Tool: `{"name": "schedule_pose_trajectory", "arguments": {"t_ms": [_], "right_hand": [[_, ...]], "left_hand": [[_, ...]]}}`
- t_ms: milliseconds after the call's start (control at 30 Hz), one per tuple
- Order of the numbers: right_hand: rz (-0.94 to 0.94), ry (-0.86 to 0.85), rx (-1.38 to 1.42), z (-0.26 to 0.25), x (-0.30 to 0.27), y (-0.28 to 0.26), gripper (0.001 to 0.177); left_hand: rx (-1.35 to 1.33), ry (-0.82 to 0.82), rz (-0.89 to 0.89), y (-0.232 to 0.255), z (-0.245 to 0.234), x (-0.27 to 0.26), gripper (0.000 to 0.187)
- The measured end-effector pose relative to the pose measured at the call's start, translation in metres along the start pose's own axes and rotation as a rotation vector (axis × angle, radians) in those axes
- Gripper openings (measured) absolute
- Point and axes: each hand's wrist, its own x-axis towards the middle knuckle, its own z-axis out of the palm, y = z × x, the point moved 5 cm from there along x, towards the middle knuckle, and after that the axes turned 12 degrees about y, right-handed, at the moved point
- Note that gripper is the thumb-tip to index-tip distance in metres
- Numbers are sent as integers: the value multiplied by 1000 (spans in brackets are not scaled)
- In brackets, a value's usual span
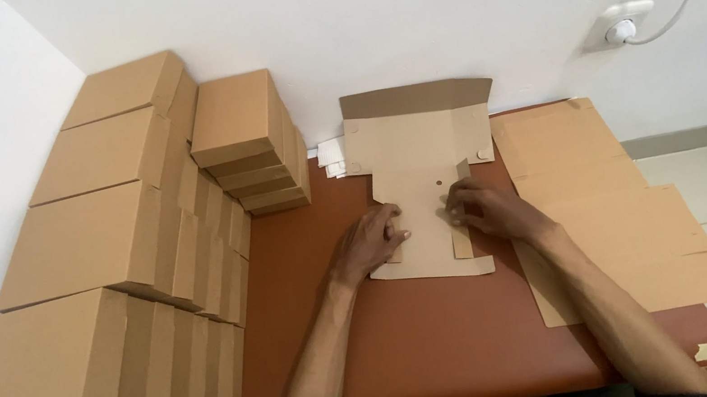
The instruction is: The person assembles a flat cardboard box by folding and interlocking its flaps. They then place a small white packet inside the box, close the lid, and set the finished box aside. The person repeats the process with a second box.
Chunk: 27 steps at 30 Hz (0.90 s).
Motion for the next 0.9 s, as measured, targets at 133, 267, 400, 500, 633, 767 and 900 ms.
{"name": "schedule_pose_trajectory", "arguments": {"t_ms": [133,267,400,500,633,767,900], "right_hand": [[-20,-97,-172,-4,3,-3,29],[7,-188,-171,-4,-2,0,51],[-10,-187,-168,-2,-2,7,50],[-17,-184,-169,-4,0,10,41],[-60,-196,-185,-4,1,15,39],[-21,-254,-153,-13,-3,0,56],[75,-386,-225,-19,-12,8,98]], "left_hand": [[36,-36,-36,13,-13,-5,40],[143,-89,-52,3,-4,-6,40],[154,-154,-64,18,-12,-3,59],[99,-75,-59,5,-9,-3,50],[93,-23,-104,-22,-6,-3,41],[85,-18,-119,-34,-13,0,37],[-7,-149,-135,-33,-27,-3,56]]}}
